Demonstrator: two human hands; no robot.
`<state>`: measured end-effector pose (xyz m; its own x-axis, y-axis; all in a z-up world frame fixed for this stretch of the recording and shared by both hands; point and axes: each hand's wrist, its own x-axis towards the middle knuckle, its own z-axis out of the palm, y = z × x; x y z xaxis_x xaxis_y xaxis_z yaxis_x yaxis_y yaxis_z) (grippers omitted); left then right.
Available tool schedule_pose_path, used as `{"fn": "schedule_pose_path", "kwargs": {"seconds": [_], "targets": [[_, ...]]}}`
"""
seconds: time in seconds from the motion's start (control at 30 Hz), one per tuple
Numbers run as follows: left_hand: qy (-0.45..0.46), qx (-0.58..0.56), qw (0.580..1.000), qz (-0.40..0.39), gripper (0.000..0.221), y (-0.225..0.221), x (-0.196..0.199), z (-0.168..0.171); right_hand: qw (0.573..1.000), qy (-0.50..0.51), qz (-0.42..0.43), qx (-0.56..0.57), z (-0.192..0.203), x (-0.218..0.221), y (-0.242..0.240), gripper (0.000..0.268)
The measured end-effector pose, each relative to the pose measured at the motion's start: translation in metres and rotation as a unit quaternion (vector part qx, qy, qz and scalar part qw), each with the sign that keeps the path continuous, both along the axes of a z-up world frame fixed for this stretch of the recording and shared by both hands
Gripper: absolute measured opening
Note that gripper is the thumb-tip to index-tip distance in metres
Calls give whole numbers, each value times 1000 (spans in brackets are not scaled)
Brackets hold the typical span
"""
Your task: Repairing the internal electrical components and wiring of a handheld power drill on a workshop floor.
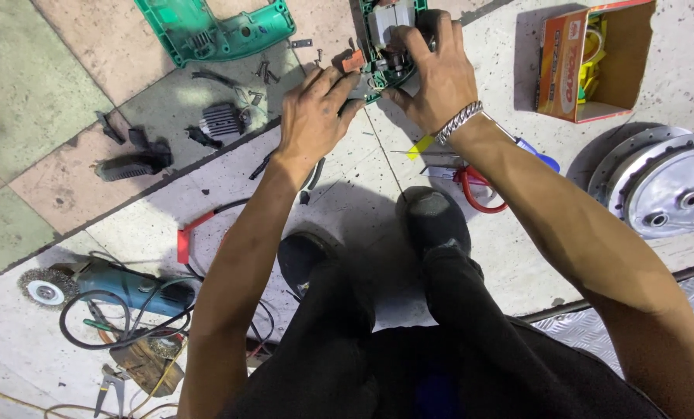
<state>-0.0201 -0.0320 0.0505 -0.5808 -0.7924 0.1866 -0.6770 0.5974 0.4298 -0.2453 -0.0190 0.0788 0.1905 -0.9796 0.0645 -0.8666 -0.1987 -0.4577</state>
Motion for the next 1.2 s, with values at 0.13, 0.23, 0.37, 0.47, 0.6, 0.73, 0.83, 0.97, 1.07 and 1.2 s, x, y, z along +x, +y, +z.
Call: {"fn": "schedule_pose_path", "kwargs": {"seconds": [0.13,0.23,0.37,0.47,0.6,0.73,0.83,0.97,1.07,1.2], "targets": [[58,1,998,8,34,3,-1,9,1000,-21,1,13,2,-1,1,82],[97,1,995,2,32,2,-1,13,999,-38,-1,22,4,-2,0,82],[76,3,997,17,33,4,-3,14,998,-39,-10,39,4,-2,-1,80],[66,-1,997,26,33,4,-5,19,997,-57,-12,51,10,-1,-3,77],[94,23,995,10,33,0,-6,24,995,-78,-18,64,13,-1,-4,72],[84,58,994,-31,36,-12,-1,22,995,-74,-15,67,1,-5,-3,69],[61,-29,997,-42,26,-13,3,2,992,-64,-29,103,-5,-7,-3,72],[38,-61,996,-52,27,-11,5,-6,991,-68,-27,110,-4,-7,-3,72],[44,-58,996,-55,27,-11,6,-10,992,-67,-26,107,-6,-7,-4,73],[64,-20,996,-67,25,-15,8,-10,993,-59,-26,99,-5,-6,-4,73]]}}
